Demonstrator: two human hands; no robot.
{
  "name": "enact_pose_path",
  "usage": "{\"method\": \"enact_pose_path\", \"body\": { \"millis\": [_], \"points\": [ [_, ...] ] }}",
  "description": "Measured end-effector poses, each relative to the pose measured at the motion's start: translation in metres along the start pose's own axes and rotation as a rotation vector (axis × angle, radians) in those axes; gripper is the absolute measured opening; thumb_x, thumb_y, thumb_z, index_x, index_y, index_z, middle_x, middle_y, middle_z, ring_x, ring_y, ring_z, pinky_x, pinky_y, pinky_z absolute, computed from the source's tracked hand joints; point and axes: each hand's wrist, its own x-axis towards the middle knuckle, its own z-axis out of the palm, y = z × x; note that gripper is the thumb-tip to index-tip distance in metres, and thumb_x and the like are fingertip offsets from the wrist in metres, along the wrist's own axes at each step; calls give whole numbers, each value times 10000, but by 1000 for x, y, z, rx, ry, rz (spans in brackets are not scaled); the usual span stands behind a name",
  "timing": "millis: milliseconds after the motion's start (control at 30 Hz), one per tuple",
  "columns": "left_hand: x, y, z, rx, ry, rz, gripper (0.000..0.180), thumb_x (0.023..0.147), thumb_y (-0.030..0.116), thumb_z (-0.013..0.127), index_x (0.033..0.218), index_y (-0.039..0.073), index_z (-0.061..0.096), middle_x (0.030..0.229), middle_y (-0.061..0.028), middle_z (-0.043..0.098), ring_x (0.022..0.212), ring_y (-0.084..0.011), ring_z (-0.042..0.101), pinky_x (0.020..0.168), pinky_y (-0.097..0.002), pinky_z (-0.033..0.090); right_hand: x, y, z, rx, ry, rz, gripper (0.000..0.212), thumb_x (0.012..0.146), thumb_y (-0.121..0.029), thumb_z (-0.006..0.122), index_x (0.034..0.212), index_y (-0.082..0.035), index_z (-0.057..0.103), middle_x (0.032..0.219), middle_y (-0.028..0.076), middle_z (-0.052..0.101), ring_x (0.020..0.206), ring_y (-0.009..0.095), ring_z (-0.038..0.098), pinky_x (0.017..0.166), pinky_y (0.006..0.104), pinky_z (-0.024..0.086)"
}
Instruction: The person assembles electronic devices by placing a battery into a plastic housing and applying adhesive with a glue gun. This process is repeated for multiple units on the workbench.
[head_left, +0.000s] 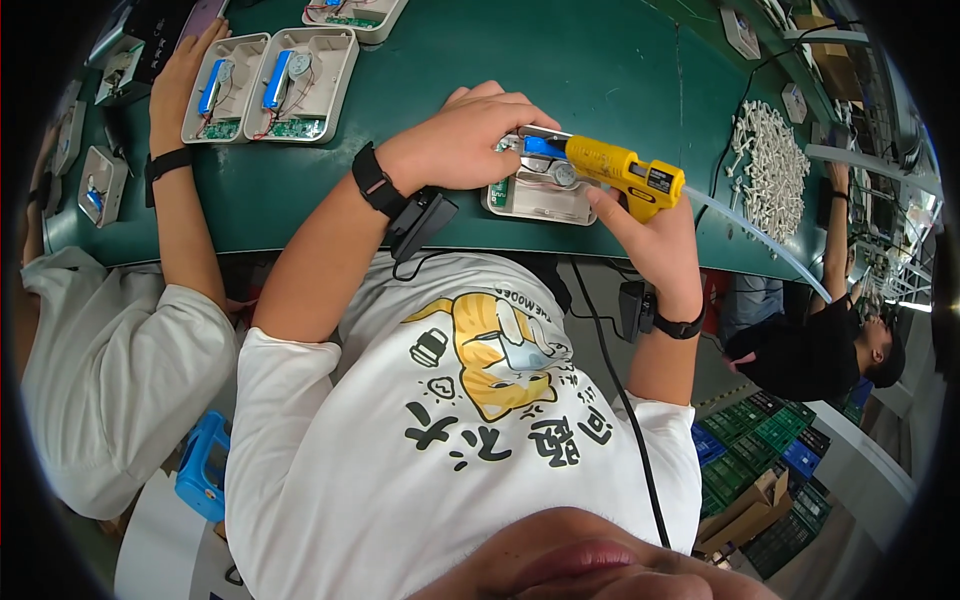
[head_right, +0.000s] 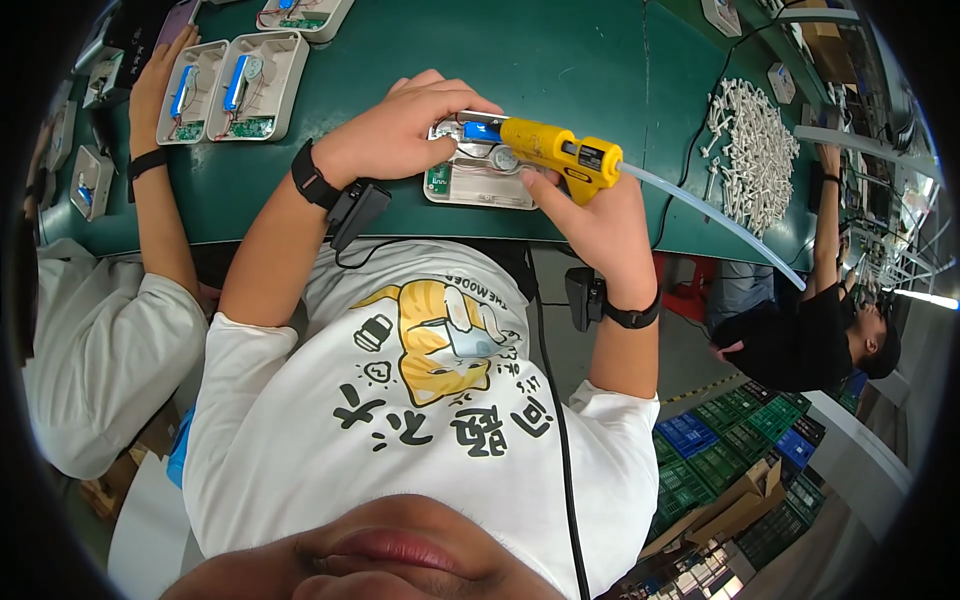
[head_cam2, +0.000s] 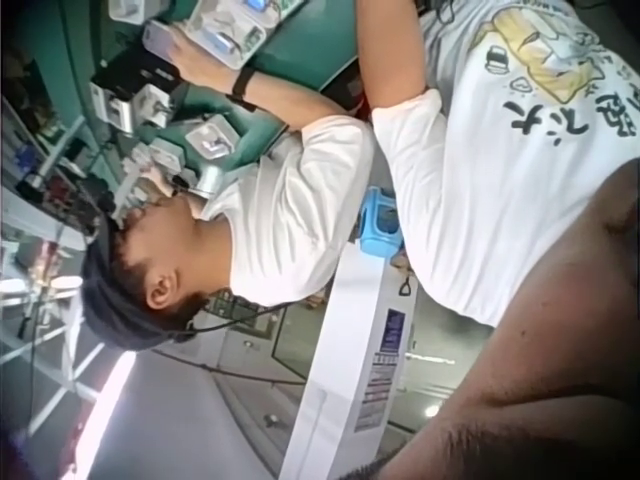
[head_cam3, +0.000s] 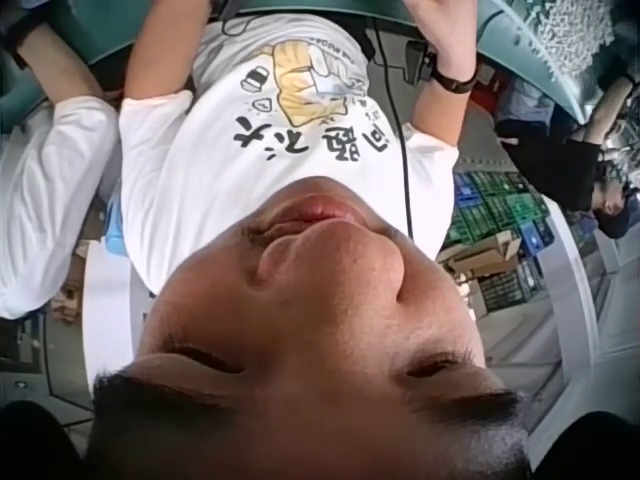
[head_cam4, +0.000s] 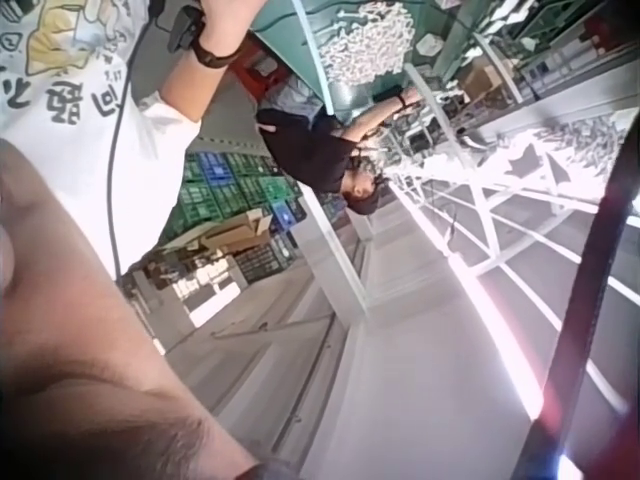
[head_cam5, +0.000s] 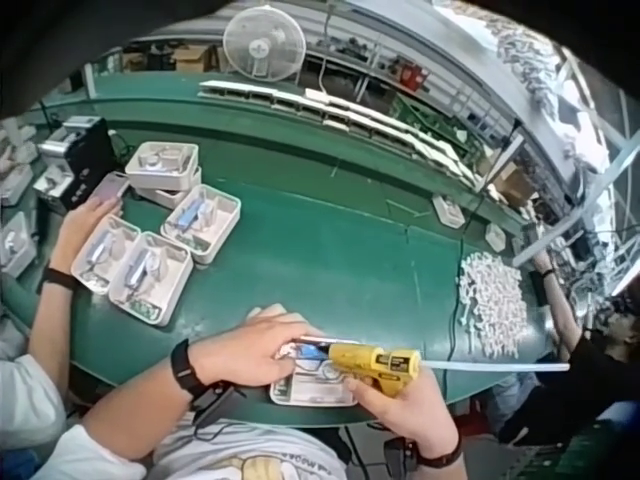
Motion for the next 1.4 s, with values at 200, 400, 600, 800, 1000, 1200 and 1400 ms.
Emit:
{"method": "enact_pose_path", "body": {
  "millis": [200, 400, 600, 800, 1000, 1200, 1400],
  "points": [
    [2, -6, -5, -47, 70, 57, 462, 867, 136, 664, 1319, 134, 757, 1235, -55, 745, 1129, -284, 644, 1071, -424, 470, 0, -4, 5, 101, -71, -114, 272, 919, -70, 852, 1130, -5, 693, 951, -5, 703, 818, 81, 627, 737, 257, 523],
    [-3, 8, -30, -61, 114, -93, 331, 898, 44, 651, 1197, 53, 794, 1112, -105, 763, 849, -163, 718, 772, -335, 576, -6, 59, -19, 358, 61, -220, 255, 970, -80, 787, 1186, -4, 672, 1018, 56, 731, 732, 93, 627, 669, 257, 522],
    [1, -4, -31, -341, 494, -435, 360, 944, 46, 629, 1278, 11, 762, 1183, -167, 791, 804, -245, 786, 775, -400, 626, -4, 123, -10, 707, 301, -219, 198, 1043, -147, 700, 1167, -2, 644, 1078, 145, 739, 621, 124, 614, 583, 285, 529],
    [30, -13, -10, -493, 778, -325, 461, 968, -11, 607, 1420, 46, 679, 1393, -196, 700, 1145, -280, 736, 992, -414, 591, -1, 133, -6, 867, 319, -312, 254, 1055, -130, 678, 1254, 17, 618, 1084, 165, 740, 638, 125, 613, 592, 290, 536],
    [20, -8, -25, -36, 758, -34, 447, 961, -2, 620, 1404, 54, 646, 1556, -211, 544, 1478, -350, 511, 1179, -506, 467, 1, 135, -7, 866, 303, -327, 198, 1061, -150, 670, 1178, 0, 613, 1102, 170, 725, 655, 136, 611, 591, 300, 529],
    [-13, 24, -64, 579, 821, -153, 433, 924, 115, 724, 1350, 61, 671, 1474, -222, 592, 1422, -414, 525, 1191, -561, 427, -3, 134, -7, 876, 335, -332, 196, 1061, -153, 671, 1175, -4, 615, 1117, 179, 720, 656, 143, 597, 589, 307, 519],
    [-15, 2, -86, 1006, 647, -502, 380, 851, 229, 810, 1192, 71, 756, 1395, -226, 624, 1377, -463, 526, 1185, -561, 403, 7, 138, -11, 907, 266, -362, 204, 1071, -179, 654, 1181, -10, 617, 1129, 180, 712, 667, 152, 580, 598, 317, 504]
  ]
}}
